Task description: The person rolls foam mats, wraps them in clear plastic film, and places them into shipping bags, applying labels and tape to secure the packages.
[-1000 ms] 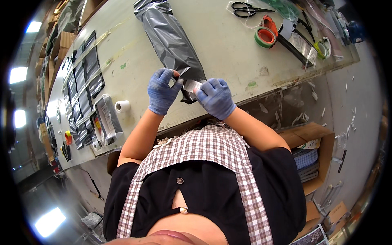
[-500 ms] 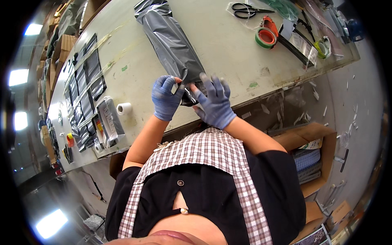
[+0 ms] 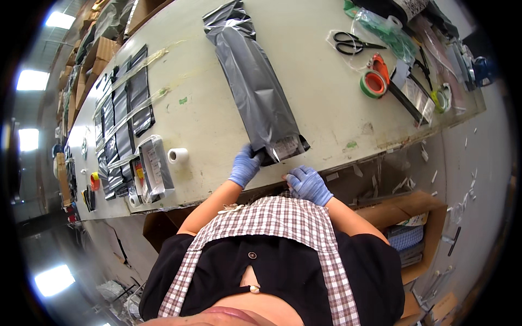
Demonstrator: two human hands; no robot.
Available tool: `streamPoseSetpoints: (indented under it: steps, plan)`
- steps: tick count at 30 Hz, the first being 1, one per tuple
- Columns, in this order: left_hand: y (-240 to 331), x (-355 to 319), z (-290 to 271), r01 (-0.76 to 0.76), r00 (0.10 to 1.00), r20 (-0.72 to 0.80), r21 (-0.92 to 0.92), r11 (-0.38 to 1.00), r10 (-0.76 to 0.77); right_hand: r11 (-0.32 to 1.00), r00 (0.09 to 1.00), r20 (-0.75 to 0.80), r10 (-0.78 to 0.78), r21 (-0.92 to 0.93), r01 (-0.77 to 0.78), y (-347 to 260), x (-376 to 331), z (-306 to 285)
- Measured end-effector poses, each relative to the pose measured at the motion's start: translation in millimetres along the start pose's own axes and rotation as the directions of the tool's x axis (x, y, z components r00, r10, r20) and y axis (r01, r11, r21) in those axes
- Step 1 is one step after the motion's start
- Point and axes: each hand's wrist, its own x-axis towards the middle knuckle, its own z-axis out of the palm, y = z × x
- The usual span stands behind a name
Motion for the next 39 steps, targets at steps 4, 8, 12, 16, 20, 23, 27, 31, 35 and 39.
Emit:
streamPoseSetpoints:
  steps: [4, 8, 12, 16, 20, 23, 27, 31, 35, 39]
  plan:
    - [15, 2, -7, -0.178, 0.97, 0.225, 0.387, 0.905, 0.095, 0.99, 0.996, -0.057, 0.063, -0.12, -0.069, 6, 63, 7]
    - [23, -34, -13, -0.366, 0.861, 0.504, 0.514, 0.776, 0.071, 0.947, 0.974, -0.046, 0.221, -0.23, -0.226, 49, 125, 63]
    - [31, -8, -46, -0.158, 0.93, 0.369, 0.385, 0.909, 0.006, 0.945, 0.955, 0.059, 0.29, -0.175, -0.277, 77, 203, 87]
    - [5, 7, -89, -0.196, 0.943, 0.33, 0.436, 0.878, 0.047, 0.961, 0.883, 0.387, 0.266, -0.03, -0.276, 53, 196, 85]
    - [-31, -20, -91, 0.021, 0.976, 0.214, 0.036, 0.999, -0.028, 0.997, 0.983, 0.17, 0.07, 0.012, -0.074, 14, 110, 25]
    - [-43, -29, -78, 0.111, 0.991, 0.096, -0.269, 0.957, -0.088, 0.915, 0.935, -0.299, 0.189, -0.291, -0.278, 10, 100, -25]
    - [-15, -35, -73, 0.253, 0.967, 0.145, -0.43, 0.867, -0.21, 0.531, 0.625, 0.15, 0.766, 0.4, -0.747, 53, 111, -11]
    - [-15, -51, -74, 0.345, 0.939, 0.191, -0.535, 0.771, -0.288, 0.483, 0.527, 0.355, 0.772, 0.211, -0.85, 63, 55, -27]
    - [-28, -60, -62, 0.292, 0.953, 0.106, -0.581, 0.759, -0.285, 0.629, 0.643, 0.06, 0.763, 0.155, -0.761, 57, 16, -44]
    - [-23, -54, -57, 0.275, 0.961, 0.141, -0.558, 0.783, -0.237, 0.592, 0.629, 0.028, 0.777, 0.305, -0.745, 34, 85, -24]
